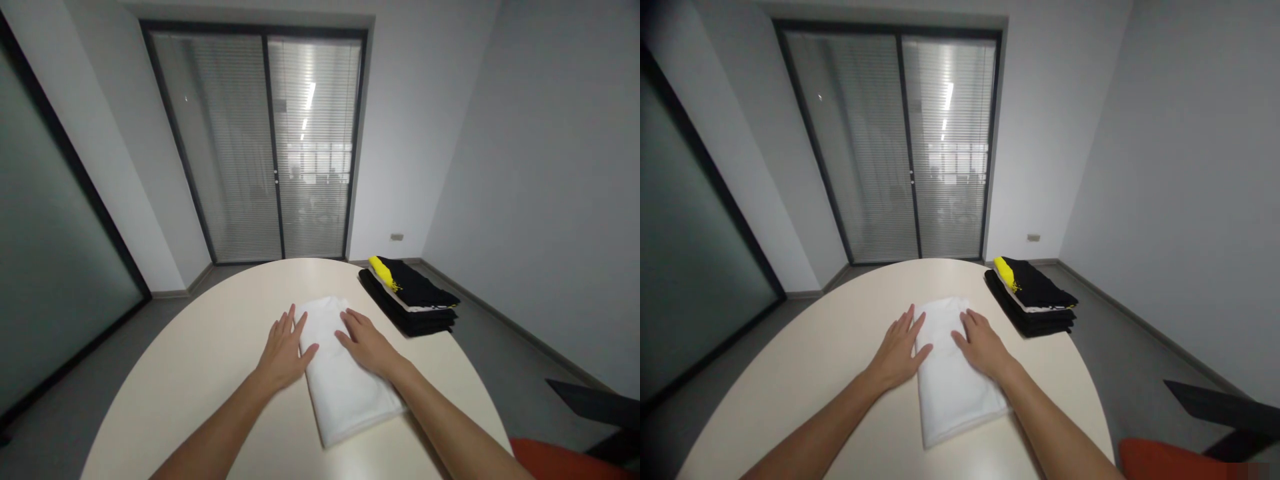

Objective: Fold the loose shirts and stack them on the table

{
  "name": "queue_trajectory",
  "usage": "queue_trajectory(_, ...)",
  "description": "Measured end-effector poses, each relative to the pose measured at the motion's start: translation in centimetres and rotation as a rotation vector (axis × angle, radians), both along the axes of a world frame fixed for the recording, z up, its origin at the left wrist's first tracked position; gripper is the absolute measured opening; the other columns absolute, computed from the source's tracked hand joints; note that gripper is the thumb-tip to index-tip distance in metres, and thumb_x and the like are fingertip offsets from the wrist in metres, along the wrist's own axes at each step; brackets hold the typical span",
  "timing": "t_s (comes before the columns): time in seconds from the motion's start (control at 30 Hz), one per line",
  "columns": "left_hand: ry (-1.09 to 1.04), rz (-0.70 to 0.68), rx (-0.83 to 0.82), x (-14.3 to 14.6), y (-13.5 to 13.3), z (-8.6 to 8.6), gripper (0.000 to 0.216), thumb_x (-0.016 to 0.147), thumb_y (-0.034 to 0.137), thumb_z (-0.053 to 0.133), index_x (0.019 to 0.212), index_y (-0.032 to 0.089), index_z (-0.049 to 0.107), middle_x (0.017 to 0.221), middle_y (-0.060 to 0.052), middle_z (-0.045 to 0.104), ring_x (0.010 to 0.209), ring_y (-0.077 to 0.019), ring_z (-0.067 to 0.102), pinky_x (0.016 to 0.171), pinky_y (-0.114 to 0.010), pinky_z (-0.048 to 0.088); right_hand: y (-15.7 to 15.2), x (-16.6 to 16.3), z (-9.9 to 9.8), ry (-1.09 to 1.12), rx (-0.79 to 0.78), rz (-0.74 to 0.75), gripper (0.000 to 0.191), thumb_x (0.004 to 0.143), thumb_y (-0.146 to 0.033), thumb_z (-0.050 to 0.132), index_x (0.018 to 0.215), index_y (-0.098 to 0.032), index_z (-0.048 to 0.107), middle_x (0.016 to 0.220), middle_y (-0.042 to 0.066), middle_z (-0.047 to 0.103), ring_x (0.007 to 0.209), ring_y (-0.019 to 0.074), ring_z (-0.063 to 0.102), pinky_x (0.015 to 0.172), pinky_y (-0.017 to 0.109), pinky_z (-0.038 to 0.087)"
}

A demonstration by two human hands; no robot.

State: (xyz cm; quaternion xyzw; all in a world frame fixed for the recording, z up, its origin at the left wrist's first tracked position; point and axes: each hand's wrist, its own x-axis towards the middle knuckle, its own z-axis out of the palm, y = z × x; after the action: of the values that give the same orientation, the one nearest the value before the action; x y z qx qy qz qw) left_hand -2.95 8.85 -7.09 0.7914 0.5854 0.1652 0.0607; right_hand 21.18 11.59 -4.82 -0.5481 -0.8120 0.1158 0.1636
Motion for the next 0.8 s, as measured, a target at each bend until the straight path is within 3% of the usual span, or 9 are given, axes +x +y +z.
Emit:
queue_trajectory(0.1,-0.02,-0.123,-0.063,0.6,-2.0,0.4,0.079,0.094,0.06,0.048,0.159,0.026,0.021,0.167,-0.01,-0.002,0.152,-0.0396,0.004,0.12,-0.059,0.016,0.1,0.1,0.5,-0.066,0.004,-0.255,0.058,0.093,-0.058,0.045,0.127,-0.013,0.059,0.128,0.019,0.063,0.121,0.0326,0.057,0.095,0.042,0.047)
queue_trajectory(0.2,-0.028,-0.208,-0.135,1.1,-3.0,0.7,0.079,0.092,0.062,0.051,0.159,0.029,0.023,0.167,-0.008,-0.002,0.15,-0.0421,-0.005,0.119,-0.063,0.016,0.2,0.4,0.9,-0.128,-0.042,-0.365,0.059,0.09,-0.065,0.045,0.109,-0.013,0.065,0.114,0.02,0.067,0.106,0.0333,0.064,0.083,0.04,0.05)
queue_trajectory(0.3,-0.023,-0.226,-0.153,1.2,-3.0,1.0,0.08,0.091,0.064,0.051,0.158,0.03,0.024,0.167,-0.008,0.0,0.15,-0.0429,-0.007,0.118,-0.065,0.015,0.3,0.5,1.0,-0.137,-0.082,-0.379,0.058,0.089,-0.066,0.045,0.102,-0.014,0.064,0.113,0.02,0.067,0.101,0.0323,0.067,0.08,0.039,0.05)
queue_trajectory(0.43,-0.022,-0.218,-0.15,1.1,-2.8,1.2,0.079,0.091,0.061,0.053,0.158,0.029,0.024,0.167,-0.008,0.002,0.15,-0.0428,-0.004,0.119,-0.064,0.014,0.3,0.0,1.0,-0.113,-0.089,-0.376,0.049,0.09,-0.057,0.05,0.111,-0.014,0.058,0.117,0.02,0.067,0.105,0.0327,0.066,0.08,0.038,0.049)
queue_trajectory(0.6,-0.042,-0.242,-0.093,0.7,-2.6,0.8,0.077,0.094,0.062,0.046,0.159,0.027,0.024,0.167,-0.006,0.006,0.152,-0.0396,0.001,0.12,-0.06,0.019,0.3,-0.9,1.5,-0.119,-0.116,-0.384,0.032,0.095,-0.04,0.047,0.114,-0.015,0.051,0.104,0.018,0.071,0.095,0.0314,0.069,0.071,0.034,0.043)
queue_trajectory(0.7,-0.044,-0.2,-0.042,0.4,-2.0,0.4,0.071,0.098,0.059,0.037,0.158,0.023,0.025,0.166,-0.008,0.014,0.152,-0.0339,0.012,0.12,-0.054,0.022,0.9,-0.6,2.2,-0.07,-0.084,-0.333,0.024,0.094,-0.034,0.048,0.111,-0.017,0.05,0.099,0.015,0.071,0.091,0.0277,0.068,0.069,0.03,0.04)
queue_trajectory(0.8,-0.026,-0.075,0.015,0.2,-1.1,-0.2,0.066,0.101,0.052,0.032,0.156,0.015,0.03,0.163,-0.014,0.026,0.149,-0.03,0.028,0.12,-0.052,0.023,1.9,0.3,3.7,0.01,-0.039,-0.295,0.023,0.094,-0.031,0.049,0.113,-0.018,0.048,0.093,0.011,0.071,0.084,0.0244,0.067,0.067,0.027,0.037)
